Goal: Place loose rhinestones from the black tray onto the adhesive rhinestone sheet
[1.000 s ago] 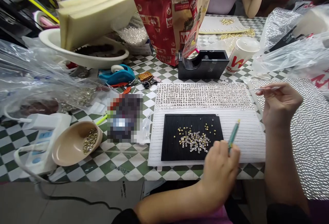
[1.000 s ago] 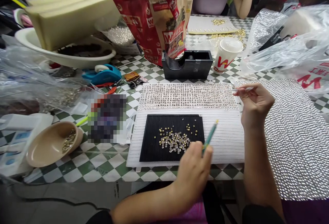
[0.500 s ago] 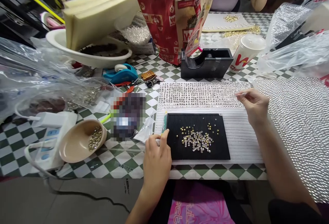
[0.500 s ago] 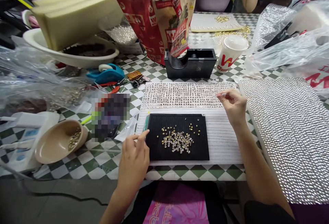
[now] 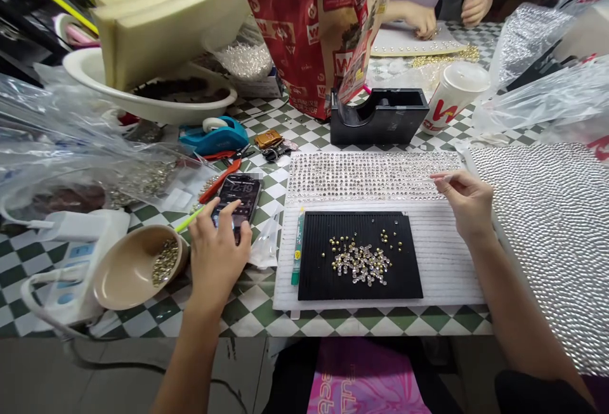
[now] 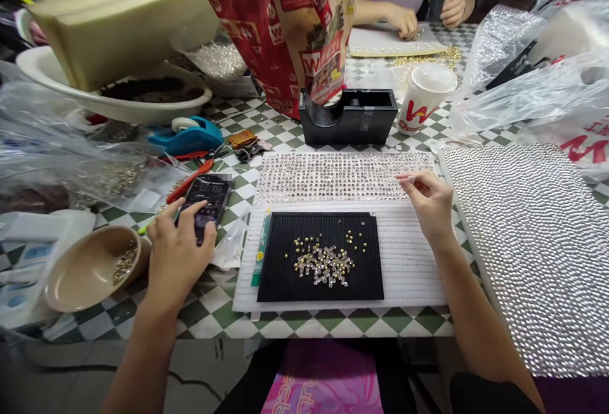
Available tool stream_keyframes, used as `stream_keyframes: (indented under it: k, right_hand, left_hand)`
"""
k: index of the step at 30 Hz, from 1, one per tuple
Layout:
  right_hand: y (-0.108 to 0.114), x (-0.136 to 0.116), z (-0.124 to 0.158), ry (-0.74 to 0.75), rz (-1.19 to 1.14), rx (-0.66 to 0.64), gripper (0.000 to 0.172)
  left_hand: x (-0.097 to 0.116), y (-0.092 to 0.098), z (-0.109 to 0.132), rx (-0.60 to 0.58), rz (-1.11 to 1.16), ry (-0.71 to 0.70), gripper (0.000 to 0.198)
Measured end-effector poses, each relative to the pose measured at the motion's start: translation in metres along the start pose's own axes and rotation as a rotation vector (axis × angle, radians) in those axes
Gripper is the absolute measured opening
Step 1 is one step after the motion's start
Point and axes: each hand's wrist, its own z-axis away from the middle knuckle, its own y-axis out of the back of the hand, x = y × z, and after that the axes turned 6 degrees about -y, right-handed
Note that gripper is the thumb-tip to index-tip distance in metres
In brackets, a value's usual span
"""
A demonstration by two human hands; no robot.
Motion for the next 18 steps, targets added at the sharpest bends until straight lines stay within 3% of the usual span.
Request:
stream_keyframes:
  k: [6, 10, 13, 15, 17, 18]
  right_hand:
    - [0.001, -0.002, 0.0, -0.005, 0.004, -0.003, 0.009]
    - [0.001, -0.001, -0.001, 0.005, 0.012, -0.011, 0.009]
    - [0.001, 0.001, -0.001, 0.003, 0.014, -0.024, 0.01]
    - [0.0, 0.002, -0.001, 0.001, 0.015, -0.022, 0.011]
    - [-0.001, 0.003, -0.001, 0.0, 0.015, -0.018, 0.013]
    - [-0.002, 0.003, -0.002, -0.002, 0.013, -0.018, 0.014]
  left_hand:
    - [0.006, 0.0, 0.005, -0.035, 0.009, 0.043, 0.048]
    - [-0.003, -0.004, 0.002, 0.035, 0.043, 0.023, 0.056]
    - [-0.005, -0.002, 0.001, 0.152, 0.066, -0.018, 0.047]
    - [0.01, 0.003, 0.007, 0.335, 0.061, -0.158, 0.041]
    - [0.04, 0.009, 0.022, 0.507, 0.083, -0.443, 0.04]
    - [0.06, 0.012, 0.034, 0.526, 0.165, -0.617, 0.036]
